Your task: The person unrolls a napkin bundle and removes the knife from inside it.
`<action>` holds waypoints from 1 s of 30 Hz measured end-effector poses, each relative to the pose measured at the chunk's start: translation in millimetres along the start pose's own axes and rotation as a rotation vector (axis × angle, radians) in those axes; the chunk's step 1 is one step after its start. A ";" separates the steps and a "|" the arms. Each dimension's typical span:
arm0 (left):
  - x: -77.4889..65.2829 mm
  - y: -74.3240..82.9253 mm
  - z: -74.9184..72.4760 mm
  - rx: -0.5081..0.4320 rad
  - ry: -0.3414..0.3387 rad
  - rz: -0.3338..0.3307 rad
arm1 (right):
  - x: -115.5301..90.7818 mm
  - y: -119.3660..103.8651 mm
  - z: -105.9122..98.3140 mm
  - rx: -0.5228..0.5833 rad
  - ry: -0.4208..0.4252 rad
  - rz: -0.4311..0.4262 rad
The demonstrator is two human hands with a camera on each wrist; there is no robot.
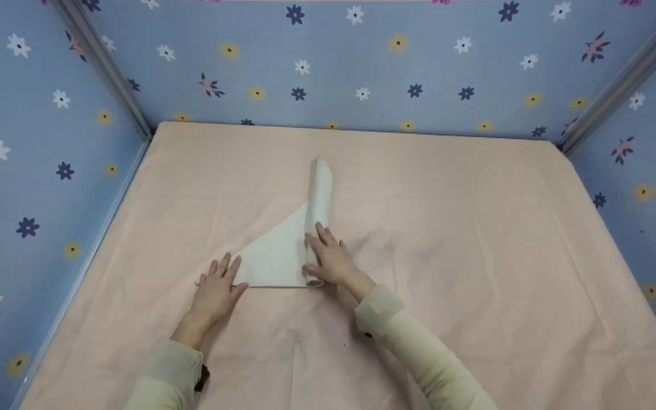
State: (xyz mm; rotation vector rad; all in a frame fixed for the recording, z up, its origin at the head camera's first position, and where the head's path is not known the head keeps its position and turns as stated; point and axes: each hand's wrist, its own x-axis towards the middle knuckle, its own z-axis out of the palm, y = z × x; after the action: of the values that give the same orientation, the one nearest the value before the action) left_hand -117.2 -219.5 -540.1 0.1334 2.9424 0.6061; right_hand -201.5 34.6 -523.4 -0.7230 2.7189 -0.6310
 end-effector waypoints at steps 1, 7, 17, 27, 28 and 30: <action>0.0 0.1 -0.3 0.002 -0.004 -0.003 | -0.3 0.6 -0.6 0.003 0.000 0.000; 0.0 0.6 -0.1 0.006 -0.016 -0.009 | -3.3 4.8 -4.1 0.009 -0.010 -0.001; 0.8 -0.3 1.9 0.030 -0.009 -0.009 | -8.2 13.6 -7.8 0.024 -0.018 -0.015; -0.1 -0.2 1.7 0.038 0.001 -0.003 | -12.1 20.5 -10.6 0.029 -0.013 -0.025; -0.1 -0.3 1.7 0.040 0.000 -0.005 | -12.3 21.1 -10.8 0.023 -0.013 -0.024; 0.0 -0.2 1.6 0.045 -0.001 -0.010 | -12.5 22.3 -11.2 0.018 -0.013 -0.018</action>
State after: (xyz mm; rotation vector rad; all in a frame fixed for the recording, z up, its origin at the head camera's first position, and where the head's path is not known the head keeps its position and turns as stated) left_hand -116.9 -219.1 -541.7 0.1241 2.9549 0.5391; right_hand -204.0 62.5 -522.4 -0.7457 2.6940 -0.6523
